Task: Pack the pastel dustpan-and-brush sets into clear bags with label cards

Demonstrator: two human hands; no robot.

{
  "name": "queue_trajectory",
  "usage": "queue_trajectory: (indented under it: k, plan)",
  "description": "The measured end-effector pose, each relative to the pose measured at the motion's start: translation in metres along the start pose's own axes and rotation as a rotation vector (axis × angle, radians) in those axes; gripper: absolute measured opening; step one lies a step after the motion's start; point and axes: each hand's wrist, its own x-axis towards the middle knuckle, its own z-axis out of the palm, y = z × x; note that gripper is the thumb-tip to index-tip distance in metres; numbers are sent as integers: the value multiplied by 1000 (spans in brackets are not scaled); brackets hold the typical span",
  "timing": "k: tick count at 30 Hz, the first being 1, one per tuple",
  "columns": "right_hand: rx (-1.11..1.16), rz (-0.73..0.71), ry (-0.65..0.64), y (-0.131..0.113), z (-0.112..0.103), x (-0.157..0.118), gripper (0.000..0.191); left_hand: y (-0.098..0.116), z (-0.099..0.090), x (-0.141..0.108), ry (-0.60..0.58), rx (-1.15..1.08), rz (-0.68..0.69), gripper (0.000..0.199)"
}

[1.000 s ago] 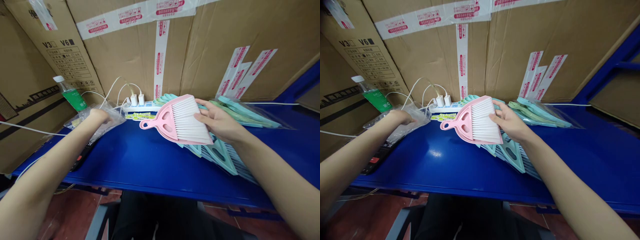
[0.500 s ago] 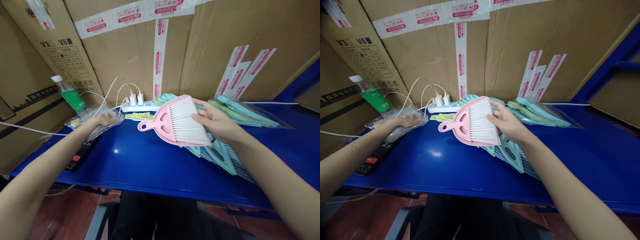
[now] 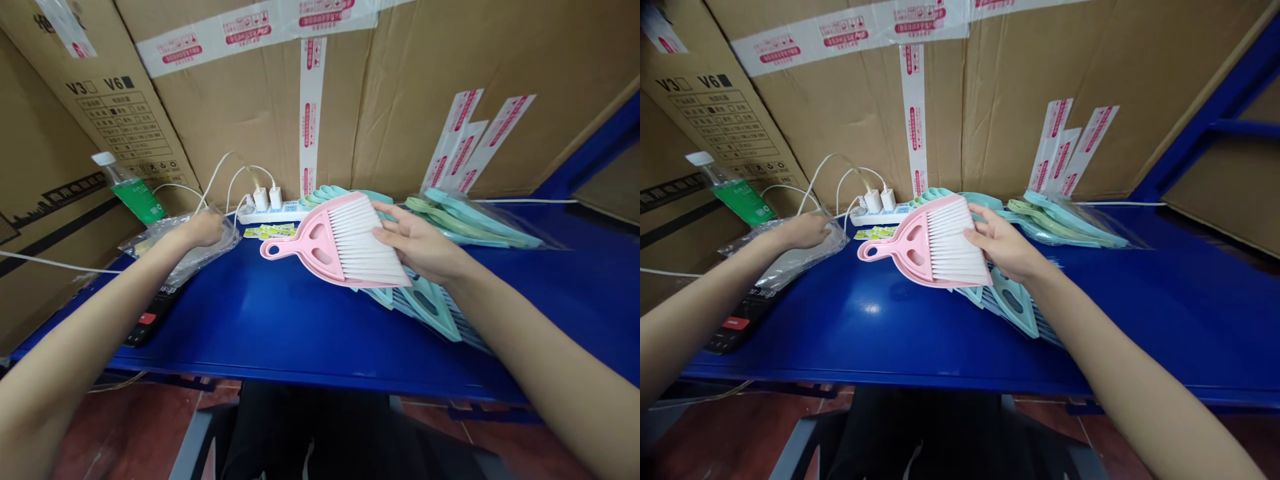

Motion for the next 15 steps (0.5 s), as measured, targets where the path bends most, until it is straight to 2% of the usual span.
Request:
queue_trajectory:
  k: [2,3,4,6,7,9,13,15]
  plan:
    - [25,37,21,-1,1,0,59,26,-12,-7,70,-2,6,48]
    - [32,51,29,-2,2,0,59,40,-15,-11,115,-22,52,49]
    - [37,57,36,-2,2,0,58,54,-16,-16,139,-98,179,49]
    - [40,52,38,-3,2,0,57,76,-11,-25,58,-205,441,53]
    - [39,45,36,-2,2,0,56,83,-7,-28,27,-219,510,55]
    - [28,40,46,-1,0,2,57,91,3,-32,16,-268,563,52]
    - [-84,73,61,-1,-10,5,56,90,11,-33,41,-445,616,38]
    - [-262,-26,79,-4,-16,3,48,89,11,-34,97,-420,610,36]
